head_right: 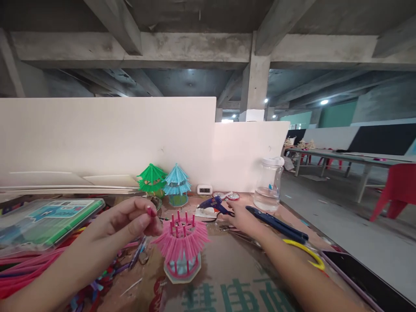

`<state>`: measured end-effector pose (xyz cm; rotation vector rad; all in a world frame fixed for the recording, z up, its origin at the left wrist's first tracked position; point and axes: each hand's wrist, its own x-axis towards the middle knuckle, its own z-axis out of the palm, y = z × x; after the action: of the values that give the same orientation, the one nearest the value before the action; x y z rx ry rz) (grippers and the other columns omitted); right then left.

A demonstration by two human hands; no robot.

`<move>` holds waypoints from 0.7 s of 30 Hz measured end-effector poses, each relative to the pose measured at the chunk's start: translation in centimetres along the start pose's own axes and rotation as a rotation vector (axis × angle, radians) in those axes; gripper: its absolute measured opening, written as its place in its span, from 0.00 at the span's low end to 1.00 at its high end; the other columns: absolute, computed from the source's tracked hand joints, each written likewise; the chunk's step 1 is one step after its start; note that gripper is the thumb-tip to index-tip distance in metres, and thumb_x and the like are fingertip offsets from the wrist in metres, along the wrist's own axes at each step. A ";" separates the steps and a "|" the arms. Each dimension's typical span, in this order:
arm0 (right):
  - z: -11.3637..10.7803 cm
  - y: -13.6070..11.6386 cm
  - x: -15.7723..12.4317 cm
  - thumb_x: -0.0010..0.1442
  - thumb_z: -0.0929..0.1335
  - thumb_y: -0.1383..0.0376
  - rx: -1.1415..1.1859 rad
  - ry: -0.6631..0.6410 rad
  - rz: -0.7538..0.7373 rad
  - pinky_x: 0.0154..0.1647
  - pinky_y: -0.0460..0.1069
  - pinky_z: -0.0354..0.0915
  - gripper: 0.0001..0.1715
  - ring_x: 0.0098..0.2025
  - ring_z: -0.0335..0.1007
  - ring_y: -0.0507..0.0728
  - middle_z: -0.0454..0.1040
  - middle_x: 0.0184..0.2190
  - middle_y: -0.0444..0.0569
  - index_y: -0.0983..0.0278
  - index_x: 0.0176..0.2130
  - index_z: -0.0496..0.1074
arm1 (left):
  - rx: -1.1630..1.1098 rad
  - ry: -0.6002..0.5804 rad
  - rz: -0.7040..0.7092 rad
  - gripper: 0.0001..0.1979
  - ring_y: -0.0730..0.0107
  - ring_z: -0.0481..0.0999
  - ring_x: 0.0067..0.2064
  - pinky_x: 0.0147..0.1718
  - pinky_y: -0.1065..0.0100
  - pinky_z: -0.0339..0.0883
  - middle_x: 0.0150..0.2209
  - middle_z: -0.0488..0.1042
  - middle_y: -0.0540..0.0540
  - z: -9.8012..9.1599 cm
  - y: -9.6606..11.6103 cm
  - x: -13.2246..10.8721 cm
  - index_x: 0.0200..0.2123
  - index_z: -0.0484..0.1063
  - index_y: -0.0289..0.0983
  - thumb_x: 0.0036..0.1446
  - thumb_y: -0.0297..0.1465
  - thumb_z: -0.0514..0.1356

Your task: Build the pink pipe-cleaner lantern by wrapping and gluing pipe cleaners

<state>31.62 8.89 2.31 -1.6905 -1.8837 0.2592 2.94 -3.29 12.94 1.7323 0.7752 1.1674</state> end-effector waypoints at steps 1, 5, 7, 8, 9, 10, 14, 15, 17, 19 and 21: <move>0.7 0.1 0.3 0.58 0.67 0.64 0.005 -0.003 -0.002 0.50 0.53 0.66 0.28 0.53 0.72 0.64 0.73 0.54 0.64 0.71 0.57 0.69 | -0.001 -0.006 0.012 0.17 0.69 0.75 0.31 0.33 0.70 0.70 0.27 0.76 0.49 0.1 -0.1 0.0 0.29 0.71 0.37 0.48 0.45 0.67; 2.3 -0.2 1.6 0.55 0.69 0.66 -0.016 -0.008 -0.006 0.48 0.55 0.66 0.21 0.48 0.75 0.66 0.78 0.46 0.61 0.71 0.49 0.74 | 0.030 -0.001 0.016 0.15 0.71 0.72 0.32 0.33 0.72 0.67 0.28 0.73 0.50 0.2 -0.9 -0.1 0.29 0.72 0.37 0.51 0.43 0.65; 2.7 -0.5 1.9 0.53 0.69 0.69 -0.024 0.005 -0.006 0.46 0.55 0.67 0.16 0.45 0.75 0.67 0.80 0.42 0.59 0.69 0.43 0.76 | 0.035 -0.001 0.005 0.14 0.72 0.70 0.32 0.32 0.72 0.65 0.29 0.72 0.50 0.2 -1.2 -0.1 0.30 0.72 0.37 0.52 0.42 0.65; 2.8 -0.6 2.0 0.53 0.69 0.69 -0.022 0.014 -0.006 0.45 0.55 0.67 0.14 0.44 0.76 0.67 0.80 0.41 0.59 0.68 0.41 0.77 | 0.034 -0.004 0.000 0.14 0.72 0.70 0.32 0.32 0.72 0.65 0.29 0.72 0.50 0.1 -1.3 -0.2 0.31 0.72 0.37 0.52 0.42 0.64; 2.8 -0.7 1.9 0.53 0.69 0.70 -0.015 0.023 -0.006 0.44 0.54 0.66 0.12 0.43 0.76 0.66 0.80 0.40 0.59 0.68 0.40 0.77 | 0.031 -0.010 -0.005 0.14 0.72 0.70 0.32 0.33 0.72 0.65 0.29 0.72 0.50 0.1 -1.3 -0.2 0.31 0.72 0.37 0.53 0.42 0.64; 2.9 -0.8 1.9 0.54 0.68 0.69 -0.003 0.030 -0.005 0.44 0.54 0.66 0.11 0.43 0.76 0.66 0.81 0.39 0.58 0.67 0.39 0.77 | 0.031 -0.018 -0.008 0.14 0.72 0.70 0.32 0.33 0.72 0.65 0.29 0.72 0.50 0.0 -1.3 -0.1 0.32 0.72 0.37 0.53 0.42 0.64; 3.3 -0.4 2.0 0.57 0.66 0.67 0.066 0.058 0.032 0.40 0.51 0.67 0.12 0.40 0.77 0.63 0.81 0.35 0.54 0.66 0.42 0.75 | 0.063 -0.025 -0.011 0.14 0.72 0.69 0.32 0.33 0.72 0.64 0.29 0.71 0.51 -0.1 -1.2 0.1 0.31 0.72 0.36 0.54 0.42 0.63; 3.4 -0.2 2.1 0.57 0.66 0.67 0.086 0.069 0.049 0.40 0.51 0.67 0.13 0.39 0.77 0.63 0.81 0.35 0.54 0.66 0.43 0.75 | 0.069 -0.023 -0.012 0.13 0.72 0.69 0.32 0.32 0.72 0.63 0.29 0.71 0.51 -0.1 -1.1 0.1 0.31 0.72 0.36 0.54 0.41 0.64; 3.3 0.1 2.4 0.57 0.67 0.66 0.126 0.098 0.088 0.40 0.50 0.67 0.14 0.40 0.77 0.63 0.81 0.34 0.53 0.65 0.43 0.74 | 0.069 -0.023 -0.015 0.13 0.73 0.69 0.32 0.32 0.73 0.63 0.28 0.71 0.51 -0.1 -1.0 0.3 0.30 0.72 0.36 0.53 0.40 0.64; 2.9 0.1 2.8 0.56 0.67 0.65 0.174 0.115 0.121 0.38 0.50 0.68 0.13 0.38 0.78 0.63 0.81 0.31 0.52 0.66 0.42 0.74 | 0.071 -0.026 -0.014 0.11 0.73 0.69 0.31 0.32 0.74 0.64 0.28 0.71 0.51 -0.1 -1.0 0.3 0.31 0.72 0.37 0.53 0.39 0.64; 1.9 -0.2 2.9 0.56 0.66 0.65 0.240 0.111 0.135 0.35 0.51 0.69 0.12 0.32 0.78 0.62 0.80 0.26 0.51 0.67 0.40 0.74 | 0.094 -0.019 -0.010 0.10 0.74 0.70 0.30 0.32 0.74 0.64 0.27 0.72 0.52 -0.2 -0.9 0.3 0.31 0.73 0.37 0.53 0.38 0.64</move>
<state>30.34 12.04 1.68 -1.6345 -1.5924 0.4190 2.85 -2.57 12.28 1.8124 0.8379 1.1216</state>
